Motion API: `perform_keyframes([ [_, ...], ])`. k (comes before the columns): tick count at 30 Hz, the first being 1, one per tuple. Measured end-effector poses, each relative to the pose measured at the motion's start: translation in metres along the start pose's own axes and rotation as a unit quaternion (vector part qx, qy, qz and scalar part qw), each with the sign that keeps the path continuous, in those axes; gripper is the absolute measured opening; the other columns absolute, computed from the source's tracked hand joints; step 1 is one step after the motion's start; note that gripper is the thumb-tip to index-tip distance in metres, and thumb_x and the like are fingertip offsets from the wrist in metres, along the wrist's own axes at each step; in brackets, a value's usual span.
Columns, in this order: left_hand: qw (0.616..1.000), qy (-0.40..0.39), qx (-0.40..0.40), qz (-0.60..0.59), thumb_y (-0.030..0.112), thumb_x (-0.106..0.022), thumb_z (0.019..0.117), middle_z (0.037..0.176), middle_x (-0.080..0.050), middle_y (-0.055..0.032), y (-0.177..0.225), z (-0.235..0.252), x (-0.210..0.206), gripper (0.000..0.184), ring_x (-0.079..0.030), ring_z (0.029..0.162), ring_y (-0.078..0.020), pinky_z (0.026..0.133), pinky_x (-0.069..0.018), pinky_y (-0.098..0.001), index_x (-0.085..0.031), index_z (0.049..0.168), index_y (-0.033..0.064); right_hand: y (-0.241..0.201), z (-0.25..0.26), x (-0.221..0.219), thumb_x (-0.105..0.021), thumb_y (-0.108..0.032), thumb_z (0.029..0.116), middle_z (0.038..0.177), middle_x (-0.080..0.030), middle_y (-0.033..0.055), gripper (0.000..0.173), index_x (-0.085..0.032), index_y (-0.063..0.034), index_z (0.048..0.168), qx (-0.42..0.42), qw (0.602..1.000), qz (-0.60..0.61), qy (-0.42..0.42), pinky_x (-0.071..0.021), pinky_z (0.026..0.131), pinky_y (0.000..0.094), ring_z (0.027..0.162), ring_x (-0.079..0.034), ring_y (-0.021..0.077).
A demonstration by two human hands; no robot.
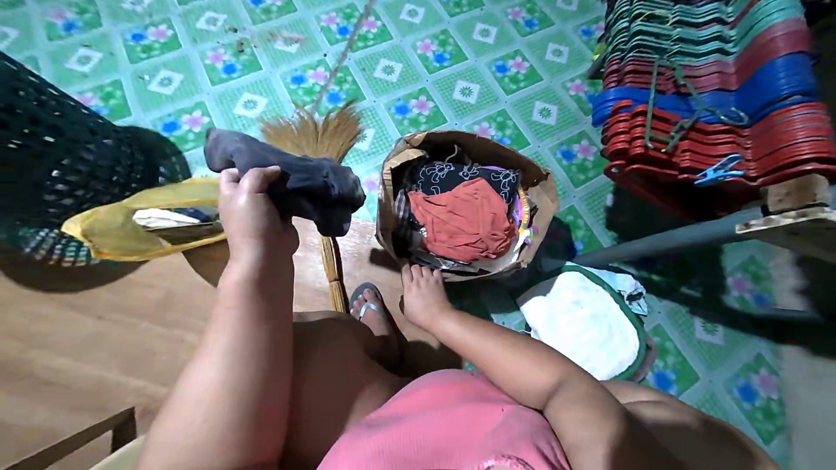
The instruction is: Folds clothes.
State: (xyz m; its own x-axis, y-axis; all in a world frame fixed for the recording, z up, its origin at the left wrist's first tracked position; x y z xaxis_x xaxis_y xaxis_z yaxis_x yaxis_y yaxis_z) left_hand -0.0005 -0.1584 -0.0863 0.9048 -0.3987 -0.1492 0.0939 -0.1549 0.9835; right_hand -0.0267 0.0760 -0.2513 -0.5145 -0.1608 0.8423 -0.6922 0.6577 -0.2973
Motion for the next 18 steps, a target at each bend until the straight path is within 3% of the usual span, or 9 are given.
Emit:
perform_keyframes([
  [3, 0.996, -0.023, -0.07, 0.053, 0.013, -0.064, 0.091, 0.103, -0.065, -0.002, 0.005, -0.005, -0.007, 0.027, -0.068, 0.096, -0.015, 0.084, -0.0603, -0.0409, -0.048, 0.113, 0.0116, 0.003, 0.0, -0.007, -0.06, -0.024, 0.0952, 0.148, -0.051, 0.0228, 0.068, -0.04, 0.0013, 0.154, 0.001, 1.0, -0.003, -0.017, -0.0411, 0.106, 0.0615, 0.134, -0.051, 0.0404],
  [8, 0.992, -0.063, -0.102, 0.041, 0.01, -0.062, 0.0931, 0.107, -0.064, -0.0015, 0.005, -0.008, -0.022, 0.027, -0.068, 0.098, -0.0148, 0.086, -0.06, -0.0403, -0.046, 0.115, 0.0122, 0.013, 0.007, -0.002, -0.063, -0.042, 0.0922, 0.15, -0.052, 0.0199, 0.081, -0.035, -0.0055, 0.159, 0.007, 1.0, 0.02, -0.003, -0.0352, 0.114, 0.058, 0.138, -0.05, 0.0361],
  [11, 0.989, -0.122, -0.073, -0.038, 0.008, -0.057, 0.0953, 0.112, -0.065, -0.0045, 0.006, -0.015, -0.043, 0.029, -0.068, 0.103, -0.0189, 0.09, -0.0595, -0.0446, -0.045, 0.121, 0.0115, 0.029, 0.005, 0.039, -0.074, -0.047, 0.0888, 0.151, -0.052, 0.0186, 0.088, -0.037, -0.0072, 0.159, 0.03, 0.97, 0.24, 0.011, -0.0312, 0.123, 0.0488, 0.144, -0.046, 0.0299],
  [12, 0.985, -0.148, -0.053, -0.077, 0.008, -0.055, 0.0959, 0.114, -0.065, -0.0058, 0.004, -0.019, -0.052, 0.031, -0.067, 0.106, -0.0204, 0.092, -0.0587, -0.0461, -0.044, 0.124, 0.0115, 0.036, 0.001, 0.054, -0.079, -0.037, 0.0864, 0.149, -0.054, 0.0185, 0.087, -0.04, -0.0022, 0.156, 0.057, 0.917, 0.393, 0.037, -0.0374, 0.121, 0.0418, 0.141, -0.049, 0.0252],
  [13, 0.977, -0.174, -0.028, -0.118, 0.009, -0.053, 0.0964, 0.116, -0.066, -0.0066, 0.002, -0.025, -0.061, 0.033, -0.067, 0.108, -0.0212, 0.094, -0.0576, -0.0469, -0.045, 0.128, 0.0121, 0.044, -0.005, 0.066, -0.081, -0.027, 0.0855, 0.147, -0.055, 0.017, 0.084, -0.04, 0.0017, 0.153, 0.103, 0.816, 0.568, 0.046, -0.0436, 0.117, 0.0361, 0.138, -0.053, 0.0201],
  [14, 0.968, -0.205, -0.003, -0.146, 0.012, -0.052, 0.0969, 0.119, -0.066, -0.0057, -0.001, -0.033, -0.071, 0.036, -0.066, 0.11, -0.0202, 0.095, -0.0568, -0.046, -0.045, 0.133, 0.0143, 0.051, -0.012, 0.078, -0.079, -0.025, 0.0861, 0.146, -0.056, 0.0149, 0.081, -0.04, -0.0005, 0.152, 0.144, 0.689, 0.71, 0.025, -0.0485, 0.112, 0.0386, 0.133, -0.055, 0.0202],
  [15, 0.959, -0.238, 0.024, -0.151, 0.017, -0.052, 0.0975, 0.119, -0.066, -0.0035, -0.004, -0.044, -0.081, 0.039, -0.066, 0.11, -0.0178, 0.094, -0.0569, -0.0437, -0.046, 0.136, 0.0175, 0.059, -0.018, 0.09, -0.082, -0.039, 0.0802, 0.142, -0.06, 0.0123, 0.086, -0.045, -0.0067, 0.15, 0.17, 0.585, 0.793, 0.003, -0.0521, 0.106, 0.045, 0.128, -0.059, 0.0234],
  [17, 0.948, -0.299, 0.063, -0.089, 0.023, -0.054, 0.0996, 0.117, -0.068, -0.0004, -0.014, -0.072, -0.102, 0.041, -0.068, 0.103, -0.0137, 0.086, -0.0596, -0.0384, -0.047, 0.14, 0.022, 0.076, -0.033, 0.124, -0.085, -0.066, 0.068, 0.128, -0.069, 0.0077, 0.088, -0.058, -0.0179, 0.137, 0.189, 0.485, 0.854, 0.004, -0.0574, 0.097, 0.05, 0.117, -0.066, 0.0261],
  [18, 0.941, -0.328, 0.072, -0.037, 0.022, -0.057, 0.0994, 0.115, -0.069, -0.0018, -0.024, -0.085, -0.113, 0.041, -0.069, 0.099, -0.0149, 0.083, -0.0606, -0.039, -0.047, 0.139, 0.0211, 0.087, -0.045, 0.142, -0.082, -0.065, 0.0718, 0.118, -0.073, 0.0045, 0.073, -0.065, -0.0211, 0.127, 0.162, 0.469, 0.867, 0.042, -0.0604, 0.091, 0.0475, 0.109, -0.07, 0.0231],
])
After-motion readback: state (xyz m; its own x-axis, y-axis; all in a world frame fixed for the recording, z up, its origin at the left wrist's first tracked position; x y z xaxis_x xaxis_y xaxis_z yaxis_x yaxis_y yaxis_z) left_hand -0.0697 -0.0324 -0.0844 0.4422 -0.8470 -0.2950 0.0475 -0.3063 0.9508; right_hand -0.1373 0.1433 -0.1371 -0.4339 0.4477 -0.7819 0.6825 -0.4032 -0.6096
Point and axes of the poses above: each hand's wrist, its own z-axis towards the middle knuckle, its own x-axis out of the back of the hand, y = z × x, the point moved 5 cm from there along z, towards the middle knuckle
